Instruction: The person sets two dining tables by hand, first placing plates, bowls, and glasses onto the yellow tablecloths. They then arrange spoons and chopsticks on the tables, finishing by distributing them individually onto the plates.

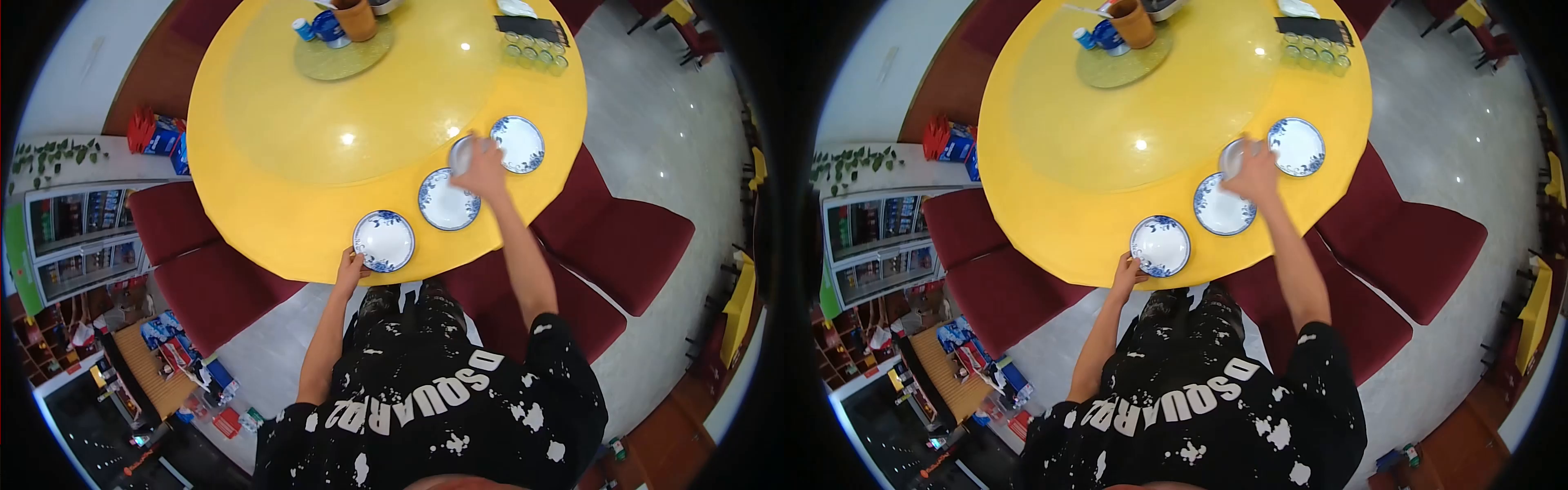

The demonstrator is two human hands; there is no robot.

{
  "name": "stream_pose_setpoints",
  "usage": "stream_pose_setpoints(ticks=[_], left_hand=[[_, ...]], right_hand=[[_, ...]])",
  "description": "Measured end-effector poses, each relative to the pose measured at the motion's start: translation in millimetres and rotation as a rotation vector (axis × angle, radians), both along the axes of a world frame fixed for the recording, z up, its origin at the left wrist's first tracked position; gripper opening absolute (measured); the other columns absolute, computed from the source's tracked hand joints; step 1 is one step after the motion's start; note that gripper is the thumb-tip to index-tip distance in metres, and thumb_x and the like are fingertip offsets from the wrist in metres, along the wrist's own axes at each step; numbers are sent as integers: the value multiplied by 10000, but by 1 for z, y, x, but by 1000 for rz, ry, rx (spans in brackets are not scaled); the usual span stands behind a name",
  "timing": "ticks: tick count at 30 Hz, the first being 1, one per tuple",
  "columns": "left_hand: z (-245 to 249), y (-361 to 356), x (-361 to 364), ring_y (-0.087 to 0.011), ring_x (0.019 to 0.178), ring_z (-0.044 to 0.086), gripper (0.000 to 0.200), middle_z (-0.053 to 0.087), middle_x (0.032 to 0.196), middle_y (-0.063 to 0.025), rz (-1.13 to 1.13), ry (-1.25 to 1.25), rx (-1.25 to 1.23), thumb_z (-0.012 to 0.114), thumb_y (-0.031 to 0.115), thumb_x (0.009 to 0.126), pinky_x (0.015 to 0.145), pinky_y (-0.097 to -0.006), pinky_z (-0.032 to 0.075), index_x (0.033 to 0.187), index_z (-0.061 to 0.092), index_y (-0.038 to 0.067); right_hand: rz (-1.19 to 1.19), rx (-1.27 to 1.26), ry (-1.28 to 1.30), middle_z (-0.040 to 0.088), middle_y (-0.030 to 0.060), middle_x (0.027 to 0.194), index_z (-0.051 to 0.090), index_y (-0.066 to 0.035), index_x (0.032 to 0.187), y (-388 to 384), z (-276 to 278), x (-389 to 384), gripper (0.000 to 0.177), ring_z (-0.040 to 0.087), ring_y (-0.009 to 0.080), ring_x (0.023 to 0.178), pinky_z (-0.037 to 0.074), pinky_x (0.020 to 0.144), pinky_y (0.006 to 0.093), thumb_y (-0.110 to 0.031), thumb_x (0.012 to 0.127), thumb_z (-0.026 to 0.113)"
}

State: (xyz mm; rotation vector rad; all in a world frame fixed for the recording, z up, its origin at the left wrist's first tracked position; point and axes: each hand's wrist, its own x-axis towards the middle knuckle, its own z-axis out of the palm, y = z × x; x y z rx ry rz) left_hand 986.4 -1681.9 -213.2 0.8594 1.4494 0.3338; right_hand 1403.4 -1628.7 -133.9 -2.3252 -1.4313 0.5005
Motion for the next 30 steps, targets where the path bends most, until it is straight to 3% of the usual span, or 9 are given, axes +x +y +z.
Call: stream_pose_setpoints(ticks=[4, 5, 11, 16, 19, 23, 25, 28, 30], left_hand=[[-9, 9, -13, -199, 855, 657, 489, 609, 1018, -137, -182, -38, 70, 624, 131, 931, 689, -316, 576, 1345, 389, 24], [-18, 12, -15, -195, 757, 679, 439, 627, 962, -129, -164, -45, 114, 608, 99, 940, 646, -296, 568, 1324, 413, 16], [-43, 43, -15, -203, 761, 671, 435, 638, 991, -147, -428, -91, 17, 627, 68, 894, 603, -302, 560, 1277, 441, -23], [-57, 41, -18, -207, 751, 664, 425, 638, 989, -159, -376, -67, 19, 616, 36, 864, 589, -300, 547, 1244, 447, -50], [-57, 36, -17, -209, 746, 659, 419, 639, 988, -166, -335, -47, 26, 610, 17, 846, 580, -299, 539, 1225, 451, -67], [-34, 26, -12, -209, 732, 650, 403, 637, 990, -177, -300, -52, 46, 592, -8, 823, 568, -298, 525, 1194, 456, -88], [-18, 25, -6, -206, 716, 642, 383, 633, 995, -187, -292, -73, 64, 569, -20, 813, 561, -298, 511, 1172, 459, -98], [1, 23, 11, -189, 736, 634, 434, 640, 991, -156, -325, -124, 62, 579, -21, 817, 572, -280, 495, 1226, 441, -62], [23, 22, 27, -164, 776, 626, 496, 638, 1017, -146, -431, -66, 40, 574, -6, 832, 588, -260, 477, 1300, 410, -24]], right_hand=[[321, -47, 236, 336, 292, 1423, 332, -141, 1468, -2, 14, -178, 1117, 375, 504, 1264, 448, 926, 617, -389, 503, 839], [389, -141, 173, 337, 296, 1422, 320, -150, 1477, 5, 24, -219, 1154, 389, 498, 1259, 447, 910, 623, -400, 488, 862], [546, -102, 40, 352, 268, 1365, 296, -127, 1486, 24, -2, -345, 1192, 407, 463, 1226, 460, 797, 609, -321, 479, 903], [608, -229, -50, 198, 330, 1516, 192, -149, 1539, 23, -3, -355, 1247, 270, 501, 1360, 365, 952, 670, -372, 531, 891], [500, -44, 52, 132, 311, 1552, 166, -141, 1549, 11, 24, -327, 1219, 229, 495, 1397, 289, 1011, 698, -388, 584, 869], [-182, 219, 183, 491, 268, 1367, 522, -49, 1343, -58, -34, -240, 696, 456, 427, 1276, 397, 1015, 515, -386, 772, 733], [-353, -52, 122, 648, 248, 1095, 619, 5, 1154, -104, -7, -199, 523, 601, 407, 1071, 479, 887, 482, -408, 837, 670], [-336, -29, 511, 666, 253, 903, 574, 7, 1138, -148, -35, -182, 434, 655, 402, 859, 503, 742, 516, -365, 915, 585], [-340, 47, 468, 655, 261, 824, 540, 0, 1147, -158, -45, -180, 372, 648, 427, 785, 490, 698, 534, -320, 958, 522]])
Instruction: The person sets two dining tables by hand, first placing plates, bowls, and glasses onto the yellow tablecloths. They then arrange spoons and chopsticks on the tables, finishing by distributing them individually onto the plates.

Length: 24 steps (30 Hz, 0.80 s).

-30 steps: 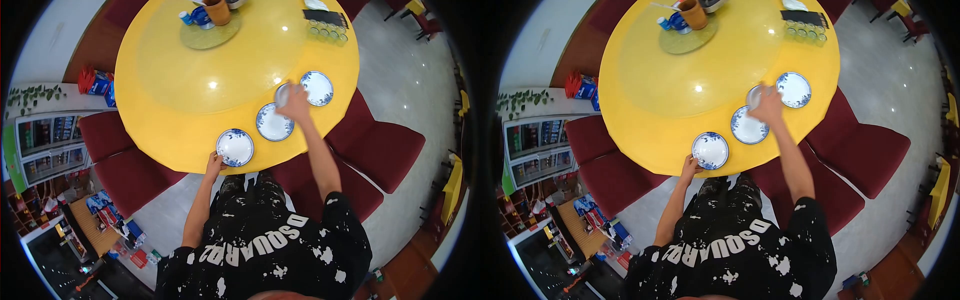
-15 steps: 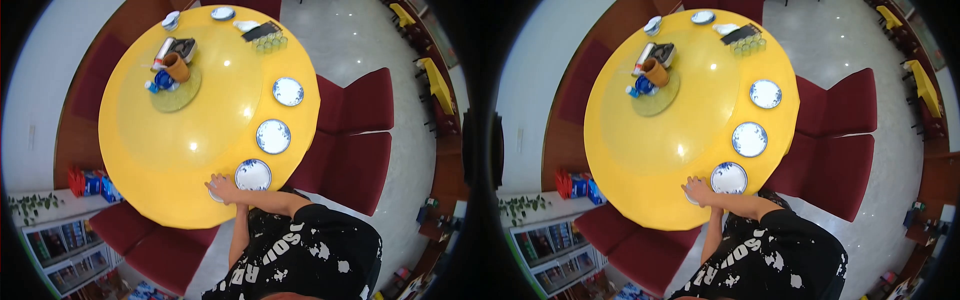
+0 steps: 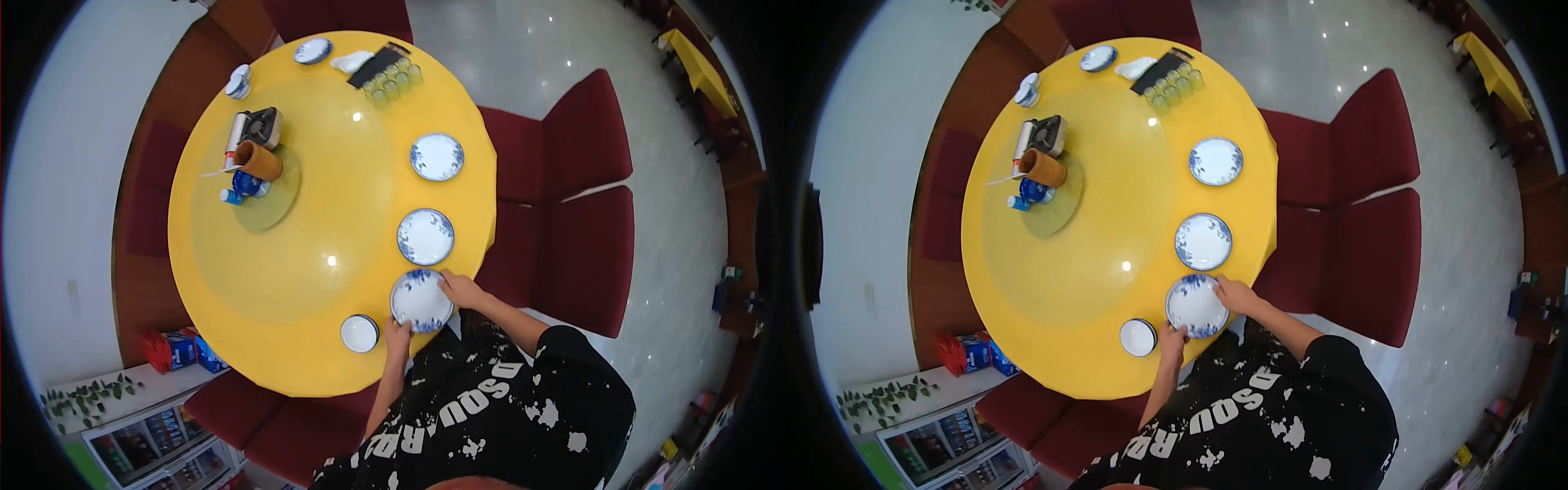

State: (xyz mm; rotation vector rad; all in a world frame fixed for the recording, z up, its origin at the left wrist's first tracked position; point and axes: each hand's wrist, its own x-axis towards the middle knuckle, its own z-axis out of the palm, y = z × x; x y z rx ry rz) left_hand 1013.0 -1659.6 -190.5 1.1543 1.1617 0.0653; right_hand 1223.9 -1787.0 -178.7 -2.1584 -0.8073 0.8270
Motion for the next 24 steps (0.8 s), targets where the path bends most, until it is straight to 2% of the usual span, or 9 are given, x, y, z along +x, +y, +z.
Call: stream_pose_setpoints(ticks=[3, 6, 9, 12, 15, 18, 21, 24], left_hand=[[6, 11, 59, -226, 860, 645, 464, 643, 1052, -175, -68, 101, 115, 569, 5, 837, 695, -319, 507, 1284, 446, -31], [-35, 28, 101, -309, 966, 644, 414, 647, 1082, -202, -212, 55, 654, 575, 16, 836, 853, -375, 494, 1238, 498, -42], [-22, 36, 145, -360, 1051, 620, 389, 645, 1104, -220, -214, 142, 667, 586, 26, 836, 958, -409, 451, 1216, 530, -41], [-13, 45, 164, -335, 1047, 625, 388, 643, 1118, -207, -288, 164, 651, 562, 14, 857, 964, -394, 451, 1241, 523, -28], [-43, 61, 167, -304, 988, 644, 378, 640, 1133, -175, -332, 61, 516, 519, -10, 875, 855, -380, 519, 1253, 517, -12], [-18, 61, 188, -227, 890, 662, 419, 623, 1121, -134, -207, 175, 199, 495, -15, 905, 669, -313, 546, 1321, 451, 8], [-24, 69, 200, -200, 796, 652, 452, 611, 1108, -135, -182, 160, 156, 488, -4, 910, 571, -289, 530, 1355, 412, 20], [0, 85, 248, -193, 798, 643, 393, 626, 1045, -140, -221, 33, 273, 477, 4, 909, 577, -291, 529, 1302, 461, 4]], right_hand=[[-35, 9, -74, 647, 255, 761, 509, 2, 1176, 2, -6, 26, 336, 641, 437, 719, 488, 656, 535, -273, 985, 475], [-65, -21, -167, 645, 233, 727, 484, 15, 1233, 19, -14, 59, 357, 640, 419, 672, 495, 619, 517, -243, 988, 463], [-11, -68, -281, 648, 202, 698, 448, 31, 1323, 28, -28, 87, 434, 646, 378, 623, 504, 574, 488, -236, 981, 469], [50, -110, -371, 655, 182, 694, 422, 34, 1370, 33, -34, 105, 478, 647, 349, 585, 507, 536, 472, -236, 978, 470], [28, -118, -349, 664, 183, 713, 437, 25, 1358, 33, -39, 115, 464, 651, 348, 586, 509, 533, 475, -238, 977, 471], [-94, -45, -245, 669, 205, 743, 474, 15, 1310, 35, -37, 125, 424, 661, 370, 631, 519, 575, 489, -242, 973, 484], [-207, 41, -210, 664, 231, 761, 506, 15, 1240, 43, -64, 132, 376, 662, 397, 675, 521, 616, 507, -247, 970, 498], [-309, 126, -160, 657, 249, 764, 520, 15, 1192, 46, -36, 176, 344, 654, 420, 693, 517, 637, 521, -246, 968, 504]])
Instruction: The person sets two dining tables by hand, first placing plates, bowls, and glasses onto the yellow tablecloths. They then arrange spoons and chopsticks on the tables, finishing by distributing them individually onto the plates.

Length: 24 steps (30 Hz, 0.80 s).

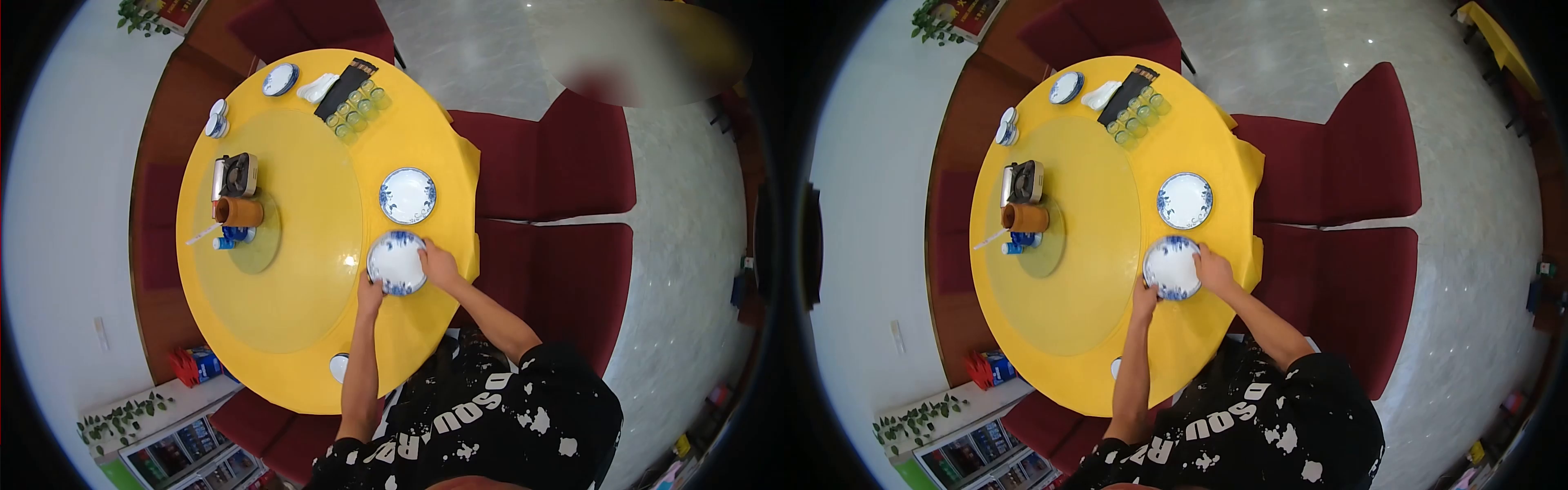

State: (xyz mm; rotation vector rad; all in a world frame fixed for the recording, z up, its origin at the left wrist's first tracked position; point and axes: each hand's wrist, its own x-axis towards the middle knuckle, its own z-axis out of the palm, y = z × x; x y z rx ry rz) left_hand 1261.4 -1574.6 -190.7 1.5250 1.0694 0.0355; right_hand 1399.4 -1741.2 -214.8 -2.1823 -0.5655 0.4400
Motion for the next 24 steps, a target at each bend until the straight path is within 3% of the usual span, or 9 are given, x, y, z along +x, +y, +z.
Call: stream_pose_setpoints(ticks=[2, 4, 7, 9, 11, 13, 16, 20, 24], left_hand=[[28, 11, 54, -191, 801, 639, 395, 628, 1032, -135, -66, -5, 12, 469, -6, 902, 588, -285, 521, 1297, 465, 2], [28, 25, 104, -286, 856, 678, 410, 656, 1047, -205, -88, -1, 17, 532, 73, 885, 657, -342, 537, 1285, 493, -6], [-36, 52, 149, -380, 917, 679, 419, 672, 1060, -256, -328, 98, 409, 614, 184, 836, 744, -412, 539, 1215, 577, 7], [-78, 64, 167, -410, 977, 659, 376, 684, 1032, -247, -184, 304, 448, 652, 245, 791, 811, -448, 524, 1097, 652, 26], [-38, 47, 179, -408, 926, 670, 276, 707, 945, -216, -153, 200, 310, 623, 199, 795, 792, -446, 531, 1010, 677, 35], [-67, 52, 177, -399, 885, 681, 255, 708, 909, -220, -157, 146, 254, 590, 166, 805, 734, -440, 540, 1005, 678, 34], [-32, 37, 173, -371, 830, 695, 257, 705, 910, -227, -47, 100, 61, 556, 126, 813, 643, -419, 547, 1020, 678, 34], [-13, 29, 168, -329, 792, 708, 302, 697, 972, -234, 102, -38, -106, 530, 95, 815, 558, -391, 548, 1081, 658, 33], [-18, 22, 135, -352, 879, 695, 350, 692, 1021, -222, -45, 70, 110, 521, 88, 821, 702, -427, 560, 1147, 633, 33]], right_hand=[[-54, 39, -2, 653, 254, 759, 520, 14, 1193, 10, 15, 41, 344, 648, 428, 683, 514, 636, 525, -245, 968, 504], [-71, 9, -59, 650, 249, 740, 526, 6, 1177, 26, 9, 88, 334, 645, 431, 673, 512, 632, 528, -254, 968, 504], [16, -70, -133, 654, 232, 718, 533, 0, 1129, 42, -9, 129, 325, 653, 420, 662, 516, 616, 530, -277, 962, 514], [75, -128, -211, 658, 220, 712, 535, -4, 1104, 49, -2, 163, 321, 658, 416, 655, 518, 611, 535, -290, 957, 518], [107, -175, -237, 657, 219, 710, 544, -21, 1112, 47, 1, 172, 319, 655, 416, 649, 516, 621, 538, -298, 957, 514], [162, -219, -253, 650, 226, 705, 558, -44, 1139, 44, 3, 187, 323, 648, 415, 646, 513, 637, 534, -308, 959, 508], [115, -166, -351, 659, 259, 775, 572, -49, 1141, 48, 3, 191, 331, 650, 424, 650, 522, 650, 525, -316, 960, 499], [117, -99, 61, 664, 258, 897, 573, 13, 1083, 60, -33, 195, 366, 689, 372, 747, 561, 593, 448, -318, 951, 490], [81, -104, 401, 642, 199, 905, 557, 41, 1059, 41, 11, 163, 362, 690, 310, 741, 577, 516, 395, -295, 932, 521]])
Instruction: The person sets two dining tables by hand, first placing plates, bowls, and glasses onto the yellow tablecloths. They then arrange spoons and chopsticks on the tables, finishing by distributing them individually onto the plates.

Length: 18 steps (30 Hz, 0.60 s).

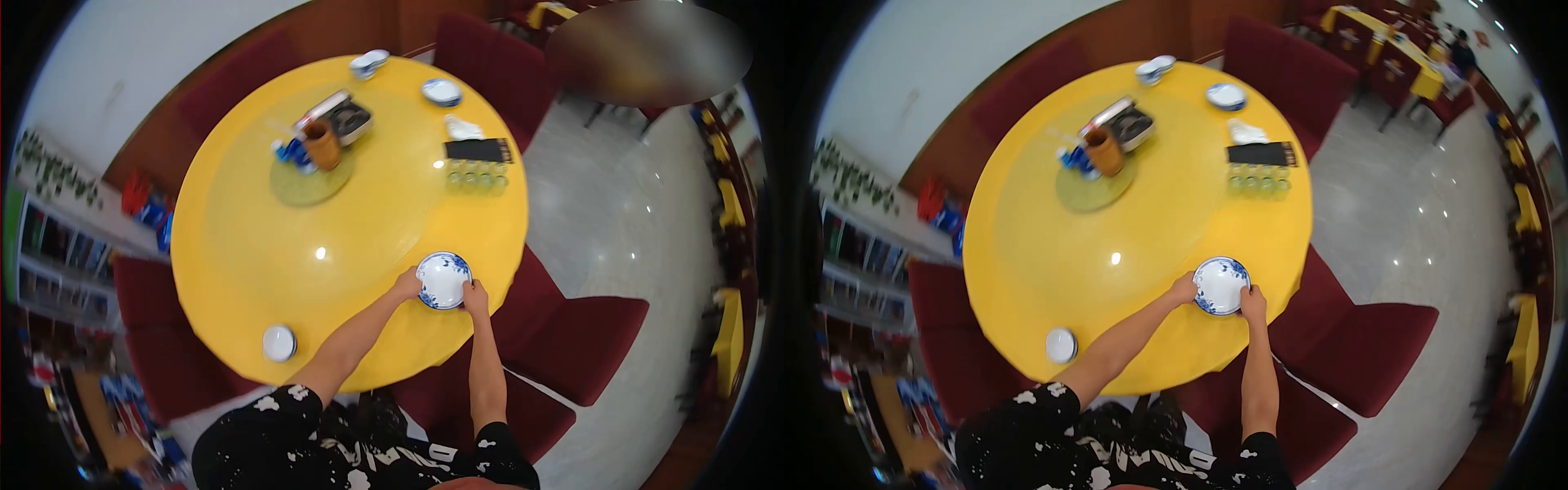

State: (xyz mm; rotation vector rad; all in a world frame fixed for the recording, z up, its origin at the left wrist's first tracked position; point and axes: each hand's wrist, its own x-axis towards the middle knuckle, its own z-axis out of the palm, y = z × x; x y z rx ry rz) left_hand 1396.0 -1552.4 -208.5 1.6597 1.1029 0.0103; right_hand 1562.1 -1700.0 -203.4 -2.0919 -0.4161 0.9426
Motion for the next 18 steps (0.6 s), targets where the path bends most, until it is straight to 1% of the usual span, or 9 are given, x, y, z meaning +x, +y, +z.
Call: stream_pose_setpoints(ticks=[2, 5, 7, 8, 10, 11, 14, 17, 18], left_hand=[[-5, -16, -42, -363, 936, 683, 367, 696, 1027, -206, -136, 35, 216, 524, 84, 824, 786, -442, 550, 1173, 625, 36], [-34, -57, -117, -326, 1002, 662, 380, 696, 1078, -178, 58, -48, 52, 554, 87, 819, 878, -403, 515, 1187, 634, 37], [-12, -82, -158, -285, 995, 657, 415, 686, 1123, -166, 154, -193, -113, 547, 60, 816, 879, -374, 512, 1223, 622, 38], [13, -93, -179, -255, 939, 656, 440, 679, 1120, -160, 101, -193, -193, 545, 44, 805, 815, -361, 527, 1240, 608, 32], [27, -117, -216, -236, 904, 650, 440, 677, 1092, -159, 77, -161, -278, 529, 36, 813, 776, -356, 532, 1248, 598, 29], [40, -127, -251, -226, 887, 647, 440, 676, 1078, -158, 57, -155, -317, 522, 31, 818, 756, -353, 534, 1252, 593, 28], [21, -159, -294, -208, 829, 641, 412, 674, 1047, -154, 139, -105, -267, 507, 32, 846, 694, -330, 532, 1250, 589, 21], [58, -156, -359, -221, 809, 653, 398, 672, 1035, -161, -16, -41, -269, 522, 90, 894, 661, -323, 531, 1284, 558, 24], [81, -148, -370, -222, 788, 655, 405, 668, 1026, -162, -25, -48, -339, 542, 130, 903, 640, -325, 528, 1292, 545, 18]], right_hand=[[37, -32, 61, 625, 162, 888, 551, 46, 1062, -20, -13, -32, 358, 675, 277, 694, 581, 491, 370, -283, 921, 537], [-82, 130, 285, 605, 125, 911, 542, 17, 1109, -57, -11, -106, 358, 643, 237, 662, 561, 486, 375, -278, 907, 557], [-96, 89, 340, 601, 114, 925, 522, 2, 1152, -75, 1, -152, 373, 635, 217, 697, 560, 541, 370, -264, 894, 564], [-126, 71, 359, 598, 108, 932, 512, -6, 1174, -92, 3, -174, 385, 631, 208, 715, 560, 569, 368, -258, 888, 567], [-177, 171, 439, 600, 121, 1006, 493, -11, 1214, -123, -28, -211, 409, 635, 228, 855, 552, 706, 391, -233, 875, 548], [-207, 228, 466, 601, 128, 1043, 484, -14, 1234, -127, -20, -244, 423, 638, 238, 925, 547, 774, 403, -221, 869, 538], [-304, 356, 790, 581, 169, 1214, 447, -19, 1322, -138, 3, -283, 499, 576, 294, 1145, 472, 977, 421, -203, 859, 475], [-365, 350, 1026, 507, 189, 1372, 403, -21, 1392, -139, 57, -344, 574, 505, 352, 1258, 408, 1061, 464, -209, 851, 431], [-378, 343, 1018, 496, 197, 1393, 388, -20, 1413, -145, 37, -352, 609, 499, 367, 1266, 413, 1064, 479, -243, 847, 428]])
